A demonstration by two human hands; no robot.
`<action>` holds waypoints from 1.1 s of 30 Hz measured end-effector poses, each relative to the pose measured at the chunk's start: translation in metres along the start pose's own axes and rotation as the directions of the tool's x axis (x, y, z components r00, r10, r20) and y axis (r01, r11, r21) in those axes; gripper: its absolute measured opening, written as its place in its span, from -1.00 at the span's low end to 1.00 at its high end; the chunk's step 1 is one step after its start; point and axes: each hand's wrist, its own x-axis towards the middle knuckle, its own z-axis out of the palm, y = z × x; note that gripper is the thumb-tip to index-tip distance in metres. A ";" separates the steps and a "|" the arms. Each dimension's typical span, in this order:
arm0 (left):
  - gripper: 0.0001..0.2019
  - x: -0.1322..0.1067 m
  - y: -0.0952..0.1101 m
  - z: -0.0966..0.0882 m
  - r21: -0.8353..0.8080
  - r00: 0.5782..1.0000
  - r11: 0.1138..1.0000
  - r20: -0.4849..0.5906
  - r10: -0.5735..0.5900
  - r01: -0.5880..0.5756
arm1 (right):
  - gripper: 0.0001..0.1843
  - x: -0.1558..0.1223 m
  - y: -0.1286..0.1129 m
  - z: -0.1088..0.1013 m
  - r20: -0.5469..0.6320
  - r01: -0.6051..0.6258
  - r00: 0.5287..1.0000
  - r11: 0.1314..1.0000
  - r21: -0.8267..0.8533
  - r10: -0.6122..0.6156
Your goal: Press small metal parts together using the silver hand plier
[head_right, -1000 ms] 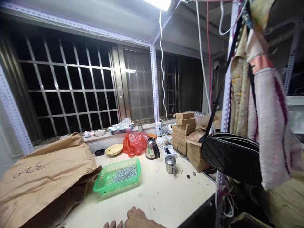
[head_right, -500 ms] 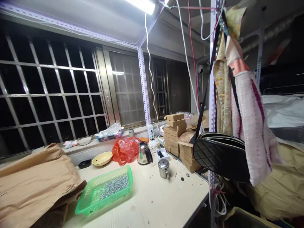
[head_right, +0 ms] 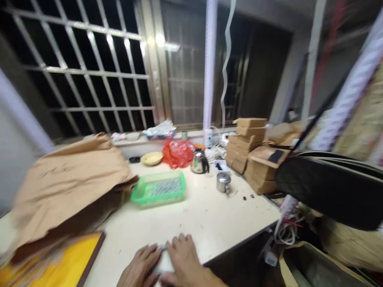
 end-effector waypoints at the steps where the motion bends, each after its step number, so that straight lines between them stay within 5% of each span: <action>1: -0.62 -0.009 0.004 0.006 -0.008 0.998 1.000 -0.052 0.025 -0.026 | -0.43 -0.008 -0.002 0.004 0.035 -0.013 0.999 0.999 0.039 0.011; 5: -0.80 -0.033 0.023 0.024 -0.019 0.969 0.995 -0.230 0.087 -0.094 | -0.64 -0.025 0.006 0.015 0.025 -0.018 1.000 0.996 0.086 0.016; 10: -0.94 -0.035 0.030 0.035 0.087 0.969 0.994 -0.232 0.084 -0.065 | -0.71 -0.010 0.024 0.025 0.054 0.081 0.995 0.995 -0.051 -0.078; 17: -0.92 -0.002 0.039 0.037 0.173 0.960 0.985 -0.275 0.057 -0.008 | -0.81 0.037 0.039 0.012 0.087 0.096 0.993 0.977 -0.192 -0.080; 22: -0.95 0.007 0.043 0.026 0.097 0.951 0.995 -0.307 0.026 0.004 | -0.75 0.042 0.061 0.020 0.088 0.084 0.994 0.979 -0.188 -0.068; 25: -0.89 -0.013 0.012 -0.008 0.022 0.906 0.985 -0.395 -0.150 0.172 | -0.68 0.035 0.071 0.032 0.050 0.111 0.993 0.985 -0.132 -0.105; 30: -0.80 -0.063 -0.088 -0.066 0.050 0.683 0.775 -0.511 -0.522 0.630 | -0.65 0.026 0.069 0.043 -0.020 0.096 0.995 0.990 -0.099 -0.099; 32: -0.79 -0.078 -0.123 -0.075 0.099 0.656 0.706 -0.480 -0.583 0.701 | -0.64 0.023 0.064 0.042 -0.052 0.082 0.995 0.991 -0.104 -0.087; 33: -0.78 -0.084 -0.136 -0.076 0.134 0.675 0.701 -0.444 -0.590 0.701 | -0.64 0.022 0.063 0.042 -0.064 0.079 0.994 0.991 -0.104 -0.086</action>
